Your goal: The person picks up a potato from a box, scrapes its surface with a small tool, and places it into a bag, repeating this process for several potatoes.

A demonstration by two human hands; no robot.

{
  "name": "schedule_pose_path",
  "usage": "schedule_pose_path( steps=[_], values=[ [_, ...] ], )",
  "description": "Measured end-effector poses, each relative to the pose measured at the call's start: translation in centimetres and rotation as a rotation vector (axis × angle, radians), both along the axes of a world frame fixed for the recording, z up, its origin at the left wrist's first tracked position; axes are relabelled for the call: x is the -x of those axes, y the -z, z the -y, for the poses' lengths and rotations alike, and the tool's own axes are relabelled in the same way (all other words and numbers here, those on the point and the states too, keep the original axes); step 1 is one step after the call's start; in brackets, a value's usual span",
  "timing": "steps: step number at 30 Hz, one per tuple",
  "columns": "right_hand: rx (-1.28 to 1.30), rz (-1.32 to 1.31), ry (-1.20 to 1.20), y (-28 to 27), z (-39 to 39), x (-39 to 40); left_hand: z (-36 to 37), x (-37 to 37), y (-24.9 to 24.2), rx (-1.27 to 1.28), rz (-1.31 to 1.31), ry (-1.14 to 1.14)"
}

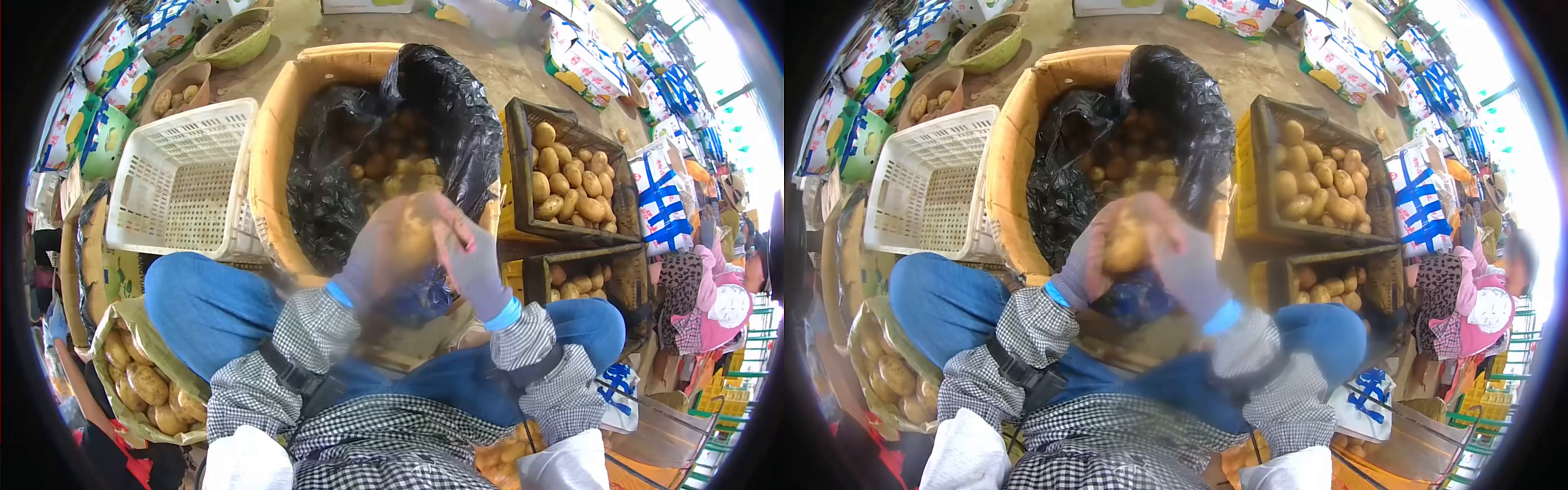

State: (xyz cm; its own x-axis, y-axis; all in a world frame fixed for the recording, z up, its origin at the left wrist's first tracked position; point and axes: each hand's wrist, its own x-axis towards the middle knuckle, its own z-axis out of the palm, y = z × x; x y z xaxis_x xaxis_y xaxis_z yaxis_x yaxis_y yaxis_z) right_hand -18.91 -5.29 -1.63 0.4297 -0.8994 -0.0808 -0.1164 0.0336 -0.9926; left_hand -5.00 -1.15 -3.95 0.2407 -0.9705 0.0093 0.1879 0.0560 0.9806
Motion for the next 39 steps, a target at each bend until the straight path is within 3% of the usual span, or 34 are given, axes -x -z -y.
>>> schedule_pose_path(
  steps=[2,7,8,10,12,13,14,15,19,23,27,29,31,32,35,39],
  values=[
    [0.176,-0.094,-0.053,0.6,-0.1,0.3,0.0,-0.4,0.3,0.056,0.069,0.040],
    [0.252,0.028,0.161,1.7,0.3,-0.8,-0.2,-0.3,1.0,0.059,0.056,0.015],
    [0.255,0.101,0.154,1.9,-0.1,-0.9,-0.2,-0.3,1.2,0.044,0.055,0.005],
    [0.040,-0.094,0.104,0.1,-0.6,-0.4,-0.2,-0.4,1.2,0.038,0.086,-0.005],
    [0.062,-0.220,0.038,-0.3,-1.2,-0.3,-0.5,-0.8,0.5,0.030,-0.063,0.084],
    [0.194,-0.254,-0.011,-0.3,-1.6,-0.3,-0.8,-0.9,-1.3,0.012,-0.250,0.166],
    [0.329,-0.289,-0.064,-0.3,-1.7,-0.3,-0.7,-0.9,-1.8,0.011,-0.271,0.177],
    [0.276,-0.211,-0.004,0.0,-1.0,-0.4,-0.6,-0.8,-2.3,0.010,-0.293,0.188],
    [0.140,0.005,0.092,0.5,0.5,-0.3,0.2,0.0,-0.4,0.034,0.208,0.027],
    [0.144,-0.044,0.026,0.9,0.4,0.2,0.2,0.2,3.2,-0.012,0.141,-0.052],
    [-0.050,0.065,0.084,-0.3,0.0,-0.5,-0.1,-0.1,1.2,0.056,0.166,0.040],
    [0.387,-0.221,-0.023,2.7,0.0,0.2,-0.6,-0.4,1.2,0.085,0.230,0.033],
    [0.401,-0.381,-0.087,2.0,-0.3,0.2,-0.5,0.0,1.8,0.073,0.236,-0.035],
    [0.337,-0.210,0.012,2.2,0.3,-0.1,-0.4,0.1,2.1,0.041,0.256,-0.047],
    [-0.085,-0.032,0.154,-0.8,2.3,-0.3,-0.2,0.4,2.5,-0.059,0.327,-0.026],
    [0.076,-0.074,-0.022,0.4,0.8,0.2,-0.1,0.4,3.2,-0.033,0.215,-0.051]
  ],
)
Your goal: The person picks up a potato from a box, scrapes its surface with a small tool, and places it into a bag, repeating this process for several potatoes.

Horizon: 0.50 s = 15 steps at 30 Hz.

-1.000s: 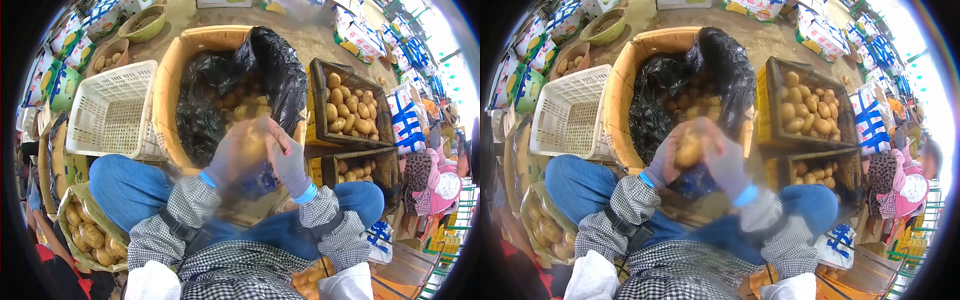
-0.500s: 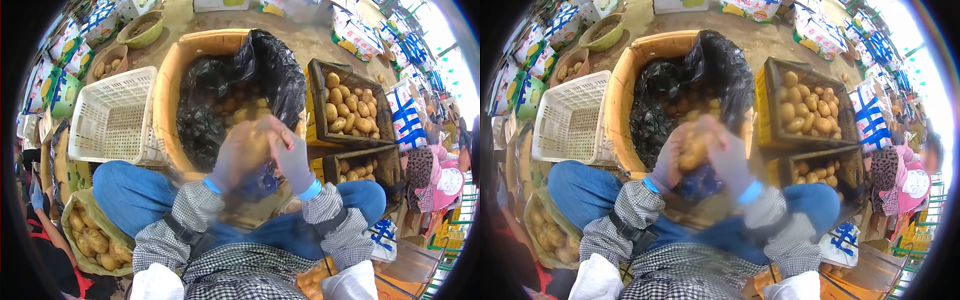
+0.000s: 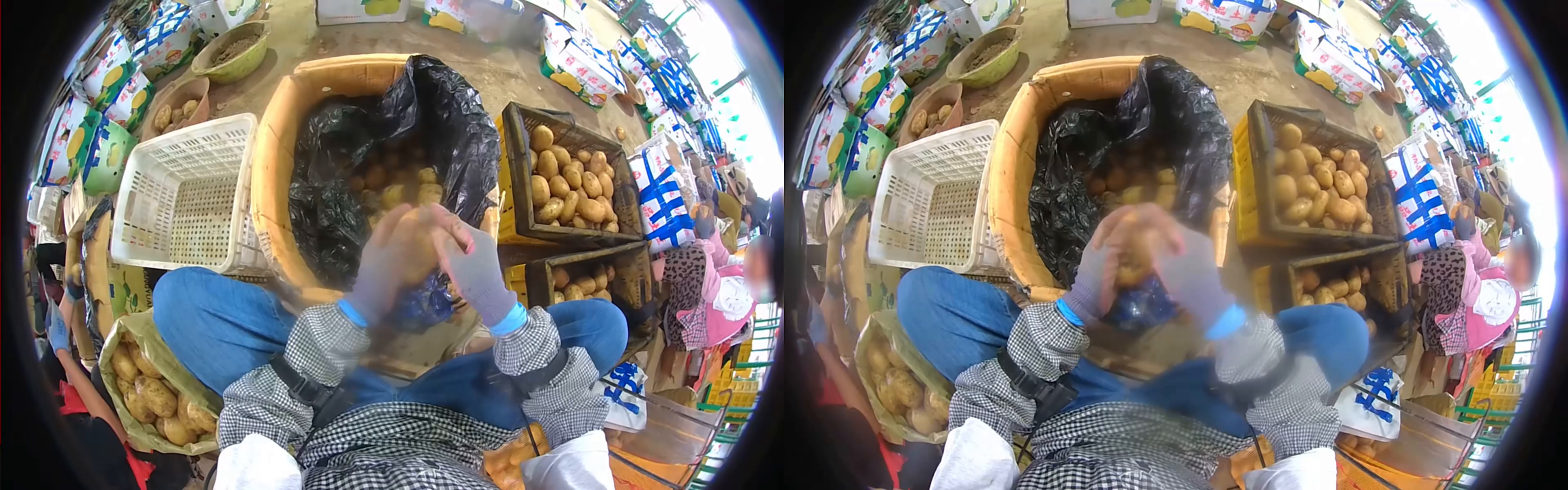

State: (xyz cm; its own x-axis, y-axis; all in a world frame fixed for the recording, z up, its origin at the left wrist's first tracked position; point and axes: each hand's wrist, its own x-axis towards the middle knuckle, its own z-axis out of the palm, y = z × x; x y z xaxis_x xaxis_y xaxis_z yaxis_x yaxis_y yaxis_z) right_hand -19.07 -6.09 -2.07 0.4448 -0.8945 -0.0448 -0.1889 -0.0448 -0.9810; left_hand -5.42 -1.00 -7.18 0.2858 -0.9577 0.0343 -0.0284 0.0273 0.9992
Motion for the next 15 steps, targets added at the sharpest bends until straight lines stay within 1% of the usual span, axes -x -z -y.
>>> schedule_pose_path(
  steps=[1,2,3,4,5,7,8,9,10,11,12,13,15],
  values=[
    [-0.029,0.007,0.036,-0.2,0.3,-0.1,0.1,0.1,-0.4,0.036,-0.003,-0.032],
    [-0.058,0.015,0.074,-0.5,0.6,-0.3,-0.1,0.3,-0.9,-0.007,-0.122,-0.048],
    [-0.138,0.040,0.141,-1.4,0.9,-0.5,-0.2,0.4,-1.8,-0.048,-0.242,-0.072],
    [-0.214,0.063,0.208,-2.0,1.1,-0.5,-0.3,0.6,-3.4,-0.161,-0.480,-0.086],
    [-0.160,0.093,0.191,-0.7,1.2,-0.2,-0.1,0.6,-4.2,-0.270,-0.717,-0.101],
    [-0.026,-0.219,0.038,-0.2,0.2,0.4,0.7,0.1,-1.1,0.114,0.073,-0.069],
    [-0.011,-0.238,0.019,-0.1,-0.1,0.3,0.6,0.0,0.6,0.152,0.187,-0.070],
    [0.004,-0.257,0.000,-0.2,-0.3,0.2,0.6,-0.1,0.4,0.192,0.300,-0.078],
    [-0.025,-0.143,0.043,-0.4,-0.1,-0.1,0.7,0.1,0.1,0.094,0.128,-0.107],
    [-0.053,-0.031,0.089,-0.8,0.1,-0.2,0.5,0.0,-0.2,0.057,-0.051,-0.070],
    [-0.073,0.015,0.093,-0.8,0.2,-0.3,0.3,0.0,-1.2,0.016,-0.229,-0.047],
    [-0.094,0.061,0.098,-0.8,0.2,-0.4,0.1,-0.6,-2.5,0.043,-0.412,0.039],
    [-0.174,0.149,0.083,-0.6,0.0,-0.6,0.0,-1.2,-2.8,0.064,-0.645,0.130]
  ],
)
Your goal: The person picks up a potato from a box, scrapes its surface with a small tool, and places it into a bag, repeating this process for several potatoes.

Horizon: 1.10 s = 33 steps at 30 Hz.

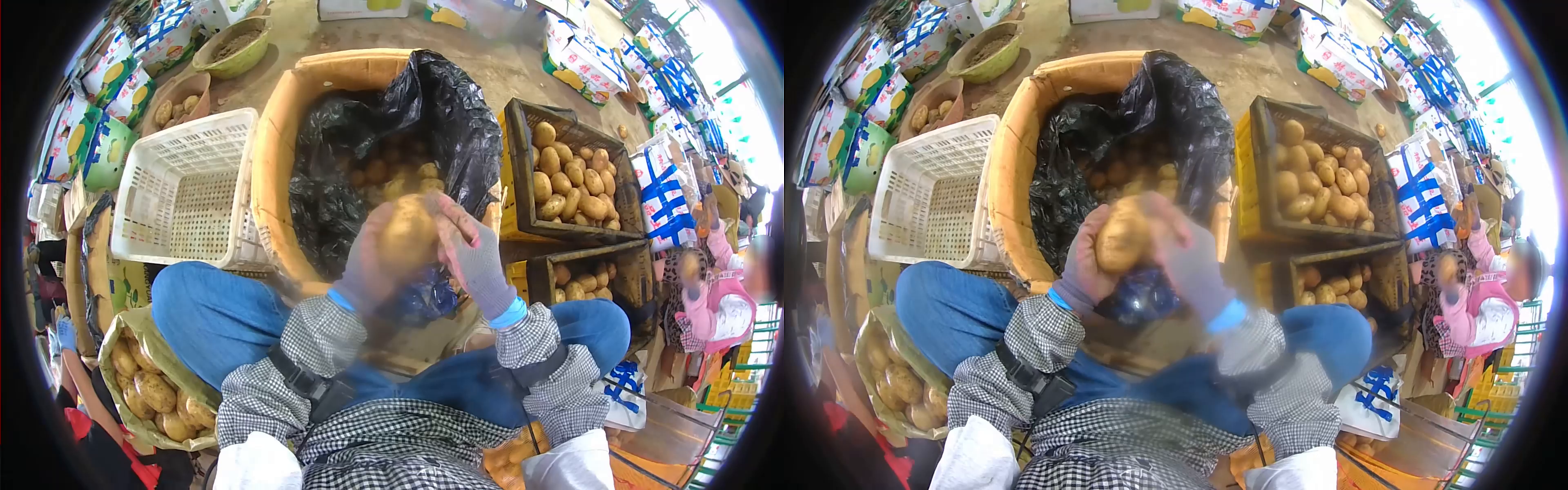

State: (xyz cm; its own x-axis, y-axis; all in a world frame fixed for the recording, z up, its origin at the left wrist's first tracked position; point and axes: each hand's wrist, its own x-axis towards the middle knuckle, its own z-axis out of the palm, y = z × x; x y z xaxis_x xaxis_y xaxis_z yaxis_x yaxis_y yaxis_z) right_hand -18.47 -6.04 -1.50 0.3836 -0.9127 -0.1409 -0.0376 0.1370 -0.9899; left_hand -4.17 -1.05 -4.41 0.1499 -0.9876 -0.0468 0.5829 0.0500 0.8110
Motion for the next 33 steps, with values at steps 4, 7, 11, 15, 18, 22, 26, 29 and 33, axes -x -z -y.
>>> schedule_pose_path(
  steps=[4,7,11,15,18,22,26,29,33],
  values=[
    [0.559,-0.252,-0.155,0.8,-2.3,-0.5,-0.1,-1.4,-1.7,-0.125,-0.658,0.321],
    [0.551,-0.256,-0.200,0.3,-2.2,-0.3,-0.1,-1.7,-0.5,-0.107,-0.626,0.386],
    [0.043,-0.107,0.010,-1.0,0.4,-0.5,-0.5,-0.3,-0.4,-0.067,-0.300,0.117],
    [0.436,-0.295,-0.053,1.4,0.1,0.3,-0.3,-0.4,-1.1,0.038,-0.017,0.135],
    [0.058,-0.046,0.086,-1.0,0.7,0.4,-0.9,0.0,-1.1,-0.114,-0.220,0.134],
    [-0.068,-0.138,0.066,-1.9,1.7,1.1,-1.1,0.6,-0.9,-0.109,0.061,0.086],
    [-0.075,-0.036,-0.004,-2.1,0.6,1.2,-1.3,0.9,-1.2,-0.075,-0.144,0.081],
    [-0.038,-0.072,-0.057,-2.2,0.1,1.4,-1.1,1.0,-0.6,-0.018,-0.159,0.064],
    [-0.200,-0.035,0.035,-4.1,1.5,2.0,-1.4,0.5,-1.1,-0.053,-0.171,0.137]
  ],
)
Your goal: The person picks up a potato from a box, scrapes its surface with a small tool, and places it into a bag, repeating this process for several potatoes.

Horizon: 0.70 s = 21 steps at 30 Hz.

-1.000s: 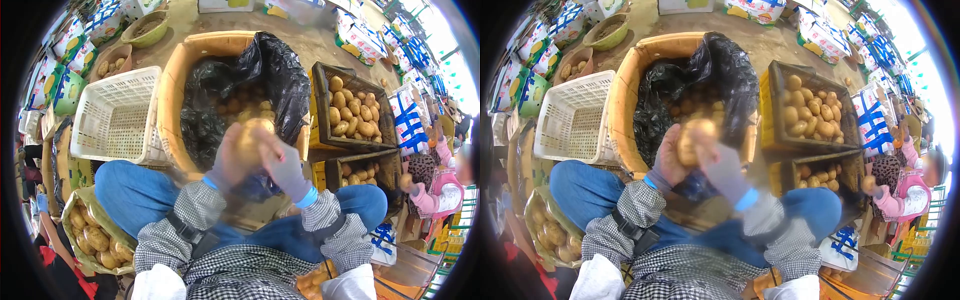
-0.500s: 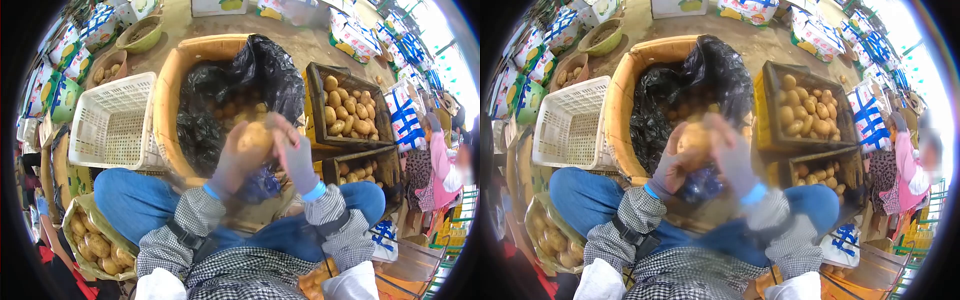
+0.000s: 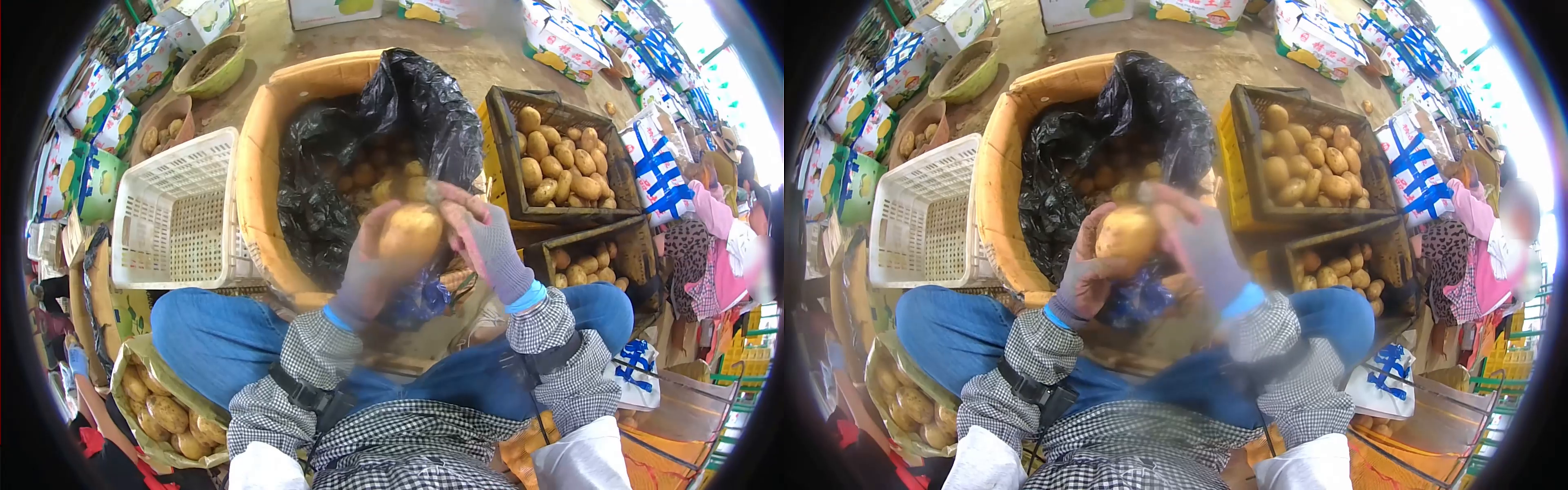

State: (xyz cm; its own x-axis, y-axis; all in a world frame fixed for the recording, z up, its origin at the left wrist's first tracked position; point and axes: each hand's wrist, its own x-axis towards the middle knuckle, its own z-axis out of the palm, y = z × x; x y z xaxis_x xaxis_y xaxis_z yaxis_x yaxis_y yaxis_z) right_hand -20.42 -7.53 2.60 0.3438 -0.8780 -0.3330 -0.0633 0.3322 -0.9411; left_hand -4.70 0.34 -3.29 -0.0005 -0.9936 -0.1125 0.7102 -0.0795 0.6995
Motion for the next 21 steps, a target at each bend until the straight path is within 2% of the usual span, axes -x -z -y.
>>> schedule_pose_path(
  steps=[2,5,8,11,13,16,19,20,21],
  values=[
    [-0.061,0.031,-0.074,-0.3,0.0,0.5,0.1,0.2,-0.4,0.008,-0.081,0.015],
    [0.038,0.056,-0.195,0.3,-0.6,0.4,-0.1,0.0,-0.5,0.018,-0.193,0.034],
    [0.023,-0.025,-0.028,-0.2,-0.2,0.4,-0.1,-0.2,-0.2,0.009,-0.171,0.056],
    [-0.034,0.101,-0.097,-0.2,-0.3,0.6,0.2,0.1,-0.4,0.007,-0.094,0.019],
    [0.054,0.088,-0.112,0.4,-0.9,0.2,0.2,0.7,-0.5,0.032,-0.067,-0.060],
    [0.171,-0.034,-0.110,1.6,-0.8,0.1,0.4,1.3,0.2,0.009,0.633,-0.164],
    [0.345,-0.251,-0.180,1.4,-1.3,-0.1,0.6,1.8,-1.5,0.029,0.630,-0.120],
    [0.409,-0.326,-0.221,1.4,-1.8,-0.1,0.5,2.1,-1.2,0.062,0.522,-0.135],
    [0.813,-0.402,-0.282,2.8,-2.0,0.1,0.5,2.3,-0.8,0.095,0.411,-0.148]
  ],
)
